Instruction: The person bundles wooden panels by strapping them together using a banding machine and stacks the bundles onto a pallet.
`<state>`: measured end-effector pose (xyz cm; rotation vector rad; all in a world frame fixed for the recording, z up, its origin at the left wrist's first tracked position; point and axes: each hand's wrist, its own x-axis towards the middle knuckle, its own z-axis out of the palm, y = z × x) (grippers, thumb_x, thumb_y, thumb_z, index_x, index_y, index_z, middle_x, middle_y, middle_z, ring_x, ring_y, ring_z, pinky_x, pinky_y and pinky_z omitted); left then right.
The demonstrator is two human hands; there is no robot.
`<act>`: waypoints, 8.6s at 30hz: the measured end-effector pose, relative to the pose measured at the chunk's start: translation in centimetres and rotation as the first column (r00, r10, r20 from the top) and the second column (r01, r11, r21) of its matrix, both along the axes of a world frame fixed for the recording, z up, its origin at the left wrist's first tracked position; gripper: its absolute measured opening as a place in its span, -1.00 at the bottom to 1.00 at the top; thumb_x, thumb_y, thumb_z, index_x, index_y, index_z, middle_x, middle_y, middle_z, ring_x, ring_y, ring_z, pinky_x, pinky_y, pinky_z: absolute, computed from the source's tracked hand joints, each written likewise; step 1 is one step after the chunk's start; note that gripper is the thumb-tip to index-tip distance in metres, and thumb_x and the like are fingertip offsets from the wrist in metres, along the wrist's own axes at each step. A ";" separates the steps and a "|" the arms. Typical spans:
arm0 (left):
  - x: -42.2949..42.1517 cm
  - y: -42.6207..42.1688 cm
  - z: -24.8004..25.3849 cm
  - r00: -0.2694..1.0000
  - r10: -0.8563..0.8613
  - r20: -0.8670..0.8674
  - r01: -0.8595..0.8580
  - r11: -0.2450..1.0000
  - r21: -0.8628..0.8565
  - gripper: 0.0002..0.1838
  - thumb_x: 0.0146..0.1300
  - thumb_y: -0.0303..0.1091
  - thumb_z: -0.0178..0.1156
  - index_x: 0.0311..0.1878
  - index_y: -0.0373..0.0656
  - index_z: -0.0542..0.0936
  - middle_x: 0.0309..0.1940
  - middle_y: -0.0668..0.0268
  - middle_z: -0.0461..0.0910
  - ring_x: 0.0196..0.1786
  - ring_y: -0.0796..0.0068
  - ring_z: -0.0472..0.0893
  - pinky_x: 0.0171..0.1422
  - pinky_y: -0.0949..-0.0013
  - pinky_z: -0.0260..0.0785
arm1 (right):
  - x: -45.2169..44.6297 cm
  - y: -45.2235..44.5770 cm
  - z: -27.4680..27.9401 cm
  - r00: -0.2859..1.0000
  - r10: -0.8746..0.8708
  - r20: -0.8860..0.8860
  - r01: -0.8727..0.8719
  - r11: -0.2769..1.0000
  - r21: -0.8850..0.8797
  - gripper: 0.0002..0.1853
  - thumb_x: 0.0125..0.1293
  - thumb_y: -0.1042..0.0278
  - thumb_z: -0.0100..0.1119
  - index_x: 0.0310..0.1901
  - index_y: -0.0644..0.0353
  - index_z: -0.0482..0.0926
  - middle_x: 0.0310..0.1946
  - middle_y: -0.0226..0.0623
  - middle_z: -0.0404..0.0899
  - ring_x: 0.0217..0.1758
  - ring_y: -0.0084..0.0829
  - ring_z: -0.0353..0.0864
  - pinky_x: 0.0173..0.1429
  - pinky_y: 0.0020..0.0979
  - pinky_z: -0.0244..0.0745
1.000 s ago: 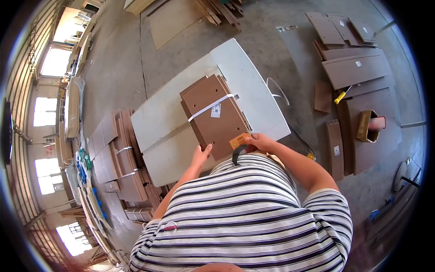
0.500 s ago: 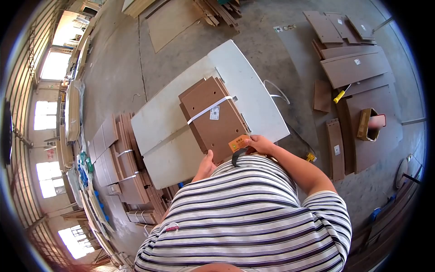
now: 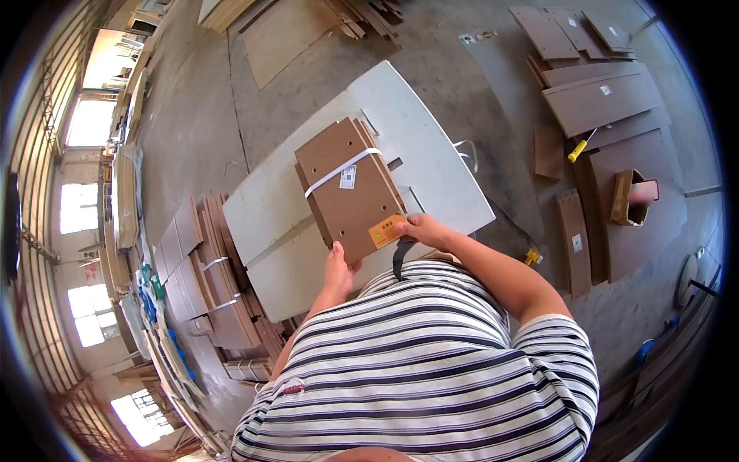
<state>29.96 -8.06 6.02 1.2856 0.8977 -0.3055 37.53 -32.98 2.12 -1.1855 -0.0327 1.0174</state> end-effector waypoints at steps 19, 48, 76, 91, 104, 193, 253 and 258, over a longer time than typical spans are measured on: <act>4.7 2.7 -4.0 0.988 0.066 0.139 -0.044 0.987 -0.154 -0.55 0.28 0.21 -0.06 -0.14 0.00 0.45 -0.33 0.43 0.48 -0.31 0.56 0.44 -0.39 0.39 0.34 | -2.9 0.3 -1.4 0.943 -0.242 -0.229 0.212 0.966 -0.146 -0.78 0.30 0.32 0.02 -0.18 0.32 0.45 -0.34 -0.22 0.54 -0.31 -0.41 0.59 -0.10 -0.43 0.54; 8.7 8.9 20.0 0.428 -0.806 0.409 -0.081 0.417 0.905 -0.50 0.07 -0.68 -0.02 0.12 -0.13 0.49 -0.33 0.20 0.52 -0.33 0.44 0.49 -0.24 0.43 0.38 | 8.1 8.0 10.8 0.042 0.530 0.847 0.354 0.785 -0.508 -0.85 0.19 0.39 0.01 -0.20 0.13 0.50 -0.14 -0.30 0.55 0.15 -0.34 0.45 0.45 0.00 -0.13; 4.8 9.2 37.9 0.484 -0.368 0.794 -0.601 0.521 0.607 -0.64 0.22 -0.58 -0.01 0.10 -0.38 0.37 -0.24 0.28 0.42 -0.28 0.58 0.40 -0.12 0.52 0.23 | 13.9 -0.2 -3.4 0.346 -0.429 0.834 0.917 0.343 -0.204 -0.78 0.28 0.29 -0.03 -0.28 0.25 0.53 -0.55 -0.13 0.51 -0.48 -0.25 0.52 -0.34 -0.33 0.37; 3.5 8.3 35.6 0.615 -0.257 0.746 -0.630 0.409 0.660 -0.70 0.27 -0.60 -0.06 0.06 -0.36 0.44 -0.09 0.24 0.47 -0.06 0.55 0.44 0.08 0.51 0.25 | 11.5 0.5 -0.5 0.554 -0.474 0.684 0.811 0.493 -0.315 -0.77 0.23 0.40 -0.06 -0.17 0.20 0.59 -0.48 -0.02 0.55 -0.41 -0.09 0.57 -0.27 -0.26 0.42; 3.9 10.9 33.6 0.623 -0.339 0.705 -0.624 0.329 0.709 -0.71 0.25 -0.56 -0.06 0.02 -0.32 0.47 -0.13 0.25 0.49 -0.07 0.49 0.45 0.14 0.45 0.24 | 11.0 5.3 -2.2 0.541 -0.279 0.794 0.788 0.499 -0.361 -0.75 0.28 0.24 -0.01 -0.29 0.28 0.53 -0.43 0.04 0.55 -0.31 0.05 0.52 -0.22 -0.16 0.38; 2.7 -3.5 -4.7 0.912 0.395 0.109 -0.314 0.844 -0.436 -0.64 0.22 -0.11 0.18 -0.04 -0.15 0.45 -0.13 0.31 0.50 -0.04 0.42 0.48 0.12 0.21 0.34 | -4.8 -11.4 -3.9 0.830 -0.053 0.555 0.456 0.636 -0.622 -0.78 0.12 0.26 0.04 -0.30 0.20 0.55 -0.32 -0.04 0.60 -0.19 -0.04 0.57 -0.09 -0.15 0.46; -19.7 2.0 10.0 0.795 0.260 0.548 -0.332 0.943 0.035 -0.44 0.22 -0.31 0.19 0.21 -0.36 0.26 0.06 0.25 0.44 0.11 0.52 0.40 0.22 0.43 0.23 | -9.8 11.1 7.4 0.905 0.158 -0.394 -0.108 0.983 0.145 -0.20 0.13 -0.23 0.07 0.27 0.15 0.17 0.18 -0.18 0.27 0.21 -0.15 0.28 0.22 -0.03 0.20; -26.4 4.9 11.8 0.795 0.271 0.543 -0.367 0.927 0.074 -0.41 0.24 -0.30 0.17 0.24 -0.36 0.21 0.09 0.22 0.41 0.14 0.50 0.37 0.23 0.40 0.21 | -13.8 17.2 6.8 0.898 0.247 -0.364 -0.094 0.916 0.390 -0.28 0.19 -0.11 0.04 0.27 0.16 0.17 0.14 -0.20 0.32 0.21 -0.20 0.31 0.23 -0.11 0.22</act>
